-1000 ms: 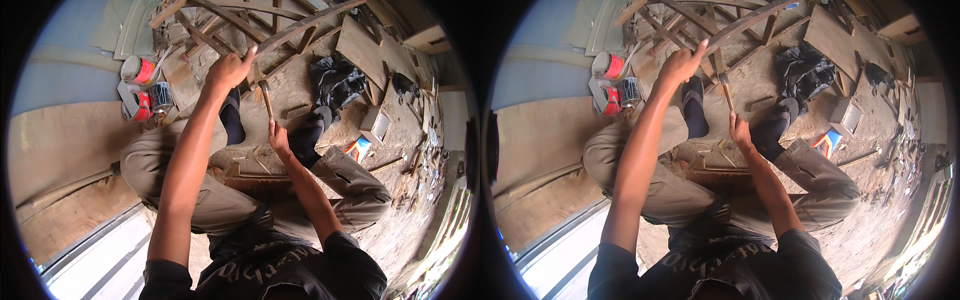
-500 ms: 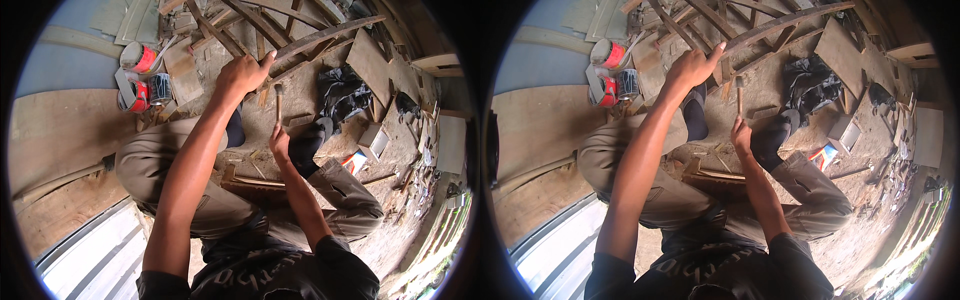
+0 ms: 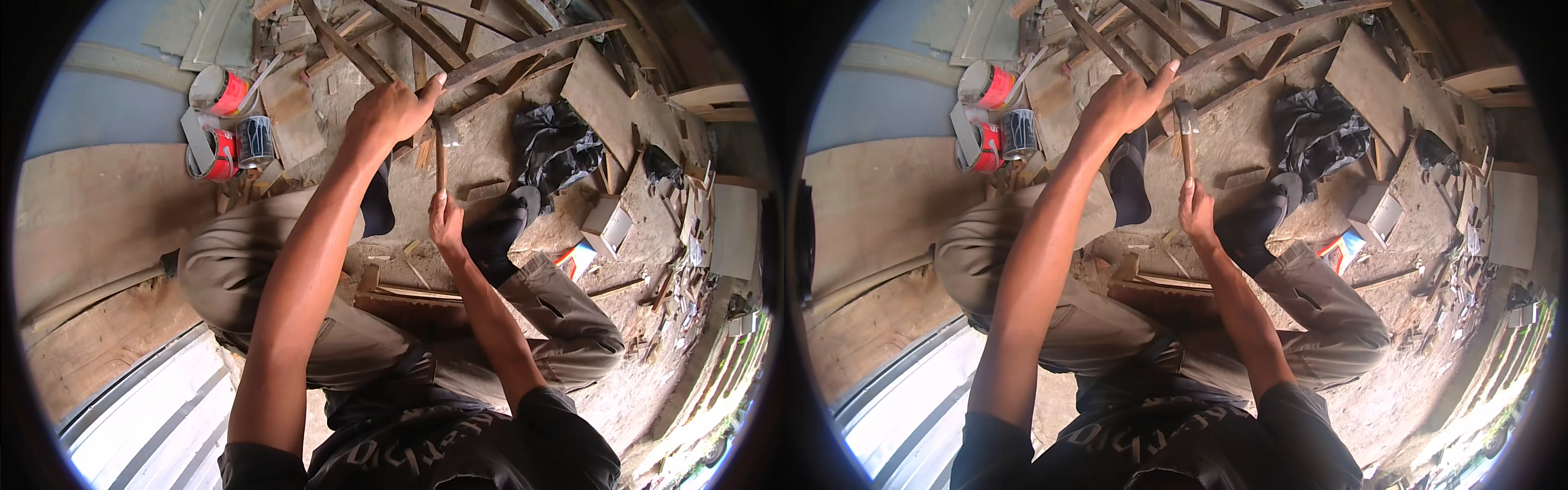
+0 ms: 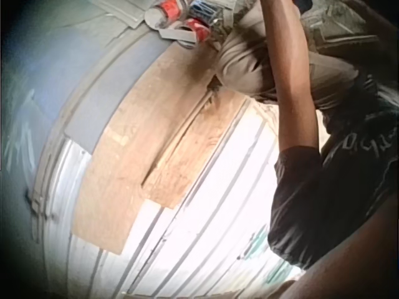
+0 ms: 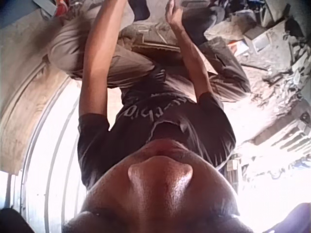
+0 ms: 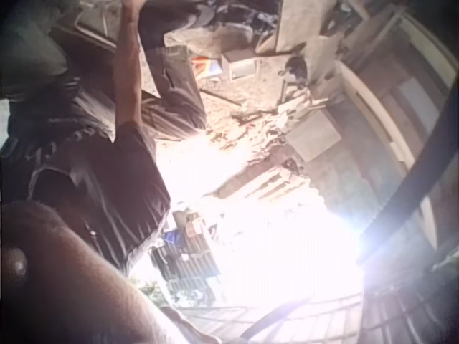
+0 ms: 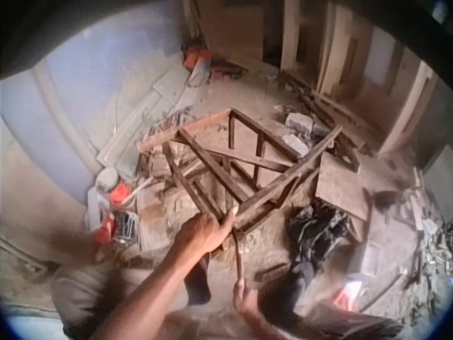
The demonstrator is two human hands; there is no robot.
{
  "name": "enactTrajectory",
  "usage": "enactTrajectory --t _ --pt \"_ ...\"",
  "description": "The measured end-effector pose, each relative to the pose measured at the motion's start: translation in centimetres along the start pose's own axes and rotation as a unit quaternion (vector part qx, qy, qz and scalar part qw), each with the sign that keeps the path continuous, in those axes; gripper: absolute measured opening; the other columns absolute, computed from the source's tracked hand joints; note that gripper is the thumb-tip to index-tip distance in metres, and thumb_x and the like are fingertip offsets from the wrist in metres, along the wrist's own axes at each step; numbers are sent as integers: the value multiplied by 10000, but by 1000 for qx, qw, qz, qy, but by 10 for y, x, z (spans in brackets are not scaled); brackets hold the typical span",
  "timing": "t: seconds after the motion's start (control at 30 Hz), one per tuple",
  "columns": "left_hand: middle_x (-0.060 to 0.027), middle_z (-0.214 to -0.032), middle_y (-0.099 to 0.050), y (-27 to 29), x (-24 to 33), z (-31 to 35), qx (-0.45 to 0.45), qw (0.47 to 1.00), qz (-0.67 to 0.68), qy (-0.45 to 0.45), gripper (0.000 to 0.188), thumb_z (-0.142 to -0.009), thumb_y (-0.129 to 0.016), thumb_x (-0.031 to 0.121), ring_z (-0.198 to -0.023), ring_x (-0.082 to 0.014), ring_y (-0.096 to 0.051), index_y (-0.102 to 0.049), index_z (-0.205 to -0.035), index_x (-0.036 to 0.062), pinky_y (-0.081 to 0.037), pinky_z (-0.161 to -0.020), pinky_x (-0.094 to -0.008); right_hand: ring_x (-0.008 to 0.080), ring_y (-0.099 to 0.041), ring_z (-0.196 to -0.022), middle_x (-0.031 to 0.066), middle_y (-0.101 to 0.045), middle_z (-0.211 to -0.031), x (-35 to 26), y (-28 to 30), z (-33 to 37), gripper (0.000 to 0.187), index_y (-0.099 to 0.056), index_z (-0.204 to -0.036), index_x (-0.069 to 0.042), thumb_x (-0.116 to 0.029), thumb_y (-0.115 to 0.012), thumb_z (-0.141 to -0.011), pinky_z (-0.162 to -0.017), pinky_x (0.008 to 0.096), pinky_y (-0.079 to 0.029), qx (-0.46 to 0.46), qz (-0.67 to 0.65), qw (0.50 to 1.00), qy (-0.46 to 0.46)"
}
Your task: The person uses a hammer to pry apart and dismantle a wooden frame structure. They repeatedly strike the joints and pull the pieces apart, eventually separating the frame into individual planks.
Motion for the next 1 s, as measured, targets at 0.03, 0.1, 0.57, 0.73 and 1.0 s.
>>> enactTrajectory --t 0.03,0.1,0.57,0.73,1.0 --pt "-245 -681 -660 0 1 -1 5 1000 2 -3 845 -912 -303 694 -695 -362 -693 -703 -727 -27 -553 -647 -457 472 -569 -602 245 -531 -610 -13 1 -1 414 -512 -836 40 -305 -376 -1020 -532 475 -430 14 -23 999 27" --pt "-233 -648 -651 -2 1 2 4 1000 1 0 849 -912 -298 697 -659 -354 -686 -699 -706 -22 -549 -624 -456 493 -567 -619 251 -540 -611 -11 2 0 389 -513 -850 39 -287 -381 -1016 -533 492 -431 48 -17 996 70" --pt "-335 -809 -645 2 4 0 -15 999 31 5 948 -872 -278 754 -862 -451 -667 -683 -800 -100 -530 -775 -501 507 -595 -730 312 -577 -687 40 1 -1 539 -554 -816 62 -402 -368 -1017 -618 527 -452 -4 149 987 -55" --pt "-258 -782 -679 1 5 0 -30 999 -9 7 845 -911 -297 695 -797 -381 -693 -714 -824 -35 -554 -717 -466 111 -421 -507 31 -418 -561 17 2 -7 536 -473 -729 -10 -430 -338 -1034 -474 313 -377 72 6 997 -31" --pt "-215 -669 -661 -1 2 -1 -19 1000 0 15 827 -916 -311 686 -682 -347 -691 -702 -738 -21 -547 -625 -455 247 -495 -476 111 -481 -556 10 10 15 484 -479 -754 6 -375 -372 -1031 -474 366 -396 68 1 997 44"
Point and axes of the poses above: each hand's wrist, its own z-axis away from the middle knuckle, its own y-axis out of the back of the hand, x = y × z, the point moved 5 cm from there along -z, towards the middle knuckle
